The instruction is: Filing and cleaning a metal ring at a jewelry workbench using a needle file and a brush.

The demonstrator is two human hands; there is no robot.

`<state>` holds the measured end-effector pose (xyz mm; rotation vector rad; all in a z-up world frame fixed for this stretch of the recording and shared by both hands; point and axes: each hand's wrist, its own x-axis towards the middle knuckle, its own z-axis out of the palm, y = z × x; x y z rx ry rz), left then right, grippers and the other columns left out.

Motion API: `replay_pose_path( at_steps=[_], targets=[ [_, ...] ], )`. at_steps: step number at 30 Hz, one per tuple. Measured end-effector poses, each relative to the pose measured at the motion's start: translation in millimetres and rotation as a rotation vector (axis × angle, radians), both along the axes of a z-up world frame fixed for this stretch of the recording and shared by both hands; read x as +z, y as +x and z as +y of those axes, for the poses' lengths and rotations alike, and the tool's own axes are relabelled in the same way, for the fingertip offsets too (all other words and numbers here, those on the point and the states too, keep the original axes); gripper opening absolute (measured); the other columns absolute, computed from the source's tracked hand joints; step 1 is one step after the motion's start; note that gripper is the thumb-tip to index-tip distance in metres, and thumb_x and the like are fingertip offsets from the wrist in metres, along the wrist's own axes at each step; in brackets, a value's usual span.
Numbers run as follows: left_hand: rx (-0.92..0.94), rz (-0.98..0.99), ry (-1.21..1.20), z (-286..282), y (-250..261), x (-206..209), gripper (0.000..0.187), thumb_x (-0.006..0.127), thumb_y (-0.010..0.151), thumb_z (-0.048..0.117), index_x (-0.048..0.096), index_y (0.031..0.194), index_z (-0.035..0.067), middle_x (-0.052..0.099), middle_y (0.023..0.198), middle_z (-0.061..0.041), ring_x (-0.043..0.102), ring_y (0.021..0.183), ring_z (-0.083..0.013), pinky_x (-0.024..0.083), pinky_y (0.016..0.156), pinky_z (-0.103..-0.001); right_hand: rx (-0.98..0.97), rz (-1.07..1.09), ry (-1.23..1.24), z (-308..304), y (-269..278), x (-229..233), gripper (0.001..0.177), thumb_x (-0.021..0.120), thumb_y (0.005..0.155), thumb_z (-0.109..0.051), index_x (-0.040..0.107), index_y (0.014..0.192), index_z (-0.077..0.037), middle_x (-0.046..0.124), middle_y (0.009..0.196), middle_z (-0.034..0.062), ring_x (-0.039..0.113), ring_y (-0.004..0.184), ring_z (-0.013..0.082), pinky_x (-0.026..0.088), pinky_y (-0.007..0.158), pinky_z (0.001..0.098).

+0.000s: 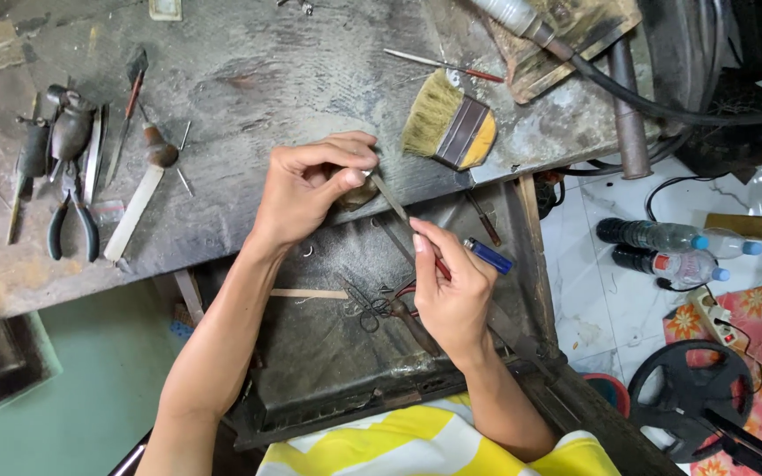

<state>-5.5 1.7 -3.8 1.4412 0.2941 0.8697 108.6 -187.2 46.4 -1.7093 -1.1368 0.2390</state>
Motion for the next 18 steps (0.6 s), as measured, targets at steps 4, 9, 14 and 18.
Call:
replay_pose_path(
  at_steps=[4, 9, 14, 18],
  targets=[
    [-0.011, 0.056, 0.034, -1, -1, 6, 0.016, 0.076, 0.094, 0.011, 0.076, 0.105, -0.001, 0.075, 0.101, -0.019, 0.065, 0.114, -0.0352, 0.050, 0.104, -0.046, 0.024, 0.054, 0.014, 0, 2, 1, 0.019, 0.061, 0.095, 0.006, 0.074, 0.107, 0.002, 0.077, 0.097, 0.0171, 0.077, 0.086, 0.0289, 0.061, 0.072, 0.0340],
    [0.014, 0.121, -0.144, -4, 2, 2, 0.027, 0.077, 0.093, 0.012, 0.073, 0.115, -0.002, 0.074, 0.108, -0.014, 0.067, 0.098, -0.0167, 0.059, 0.086, -0.029, 0.045, 0.098, -0.010, 3, 1, 14, 0.020, 0.059, 0.094, 0.009, 0.073, 0.108, 0.006, 0.076, 0.096, 0.0223, 0.076, 0.085, 0.0328, 0.062, 0.070, 0.0370],
    [-0.091, 0.114, -0.292, -1, 0, 1, 0.059, 0.074, 0.093, 0.009, 0.033, 0.135, 0.003, 0.071, 0.105, -0.020, 0.068, 0.098, -0.0232, 0.057, 0.078, -0.026, 0.052, 0.069, 0.016, 37, -3, 7, 0.020, 0.060, 0.094, 0.009, 0.073, 0.109, 0.005, 0.076, 0.092, 0.0223, 0.076, 0.076, 0.0311, 0.060, 0.061, 0.0337],
    [-0.076, 0.103, -0.371, 0, 0, 3, 0.059, 0.073, 0.094, 0.006, 0.029, 0.133, 0.007, 0.072, 0.103, -0.018, 0.071, 0.095, -0.0212, 0.062, 0.061, -0.021, 0.073, 0.126, 0.005, 49, -7, 11, 0.021, 0.058, 0.095, 0.010, 0.070, 0.113, 0.008, 0.075, 0.088, 0.0237, 0.070, 0.062, 0.0214, 0.055, 0.052, 0.0278]
  ],
)
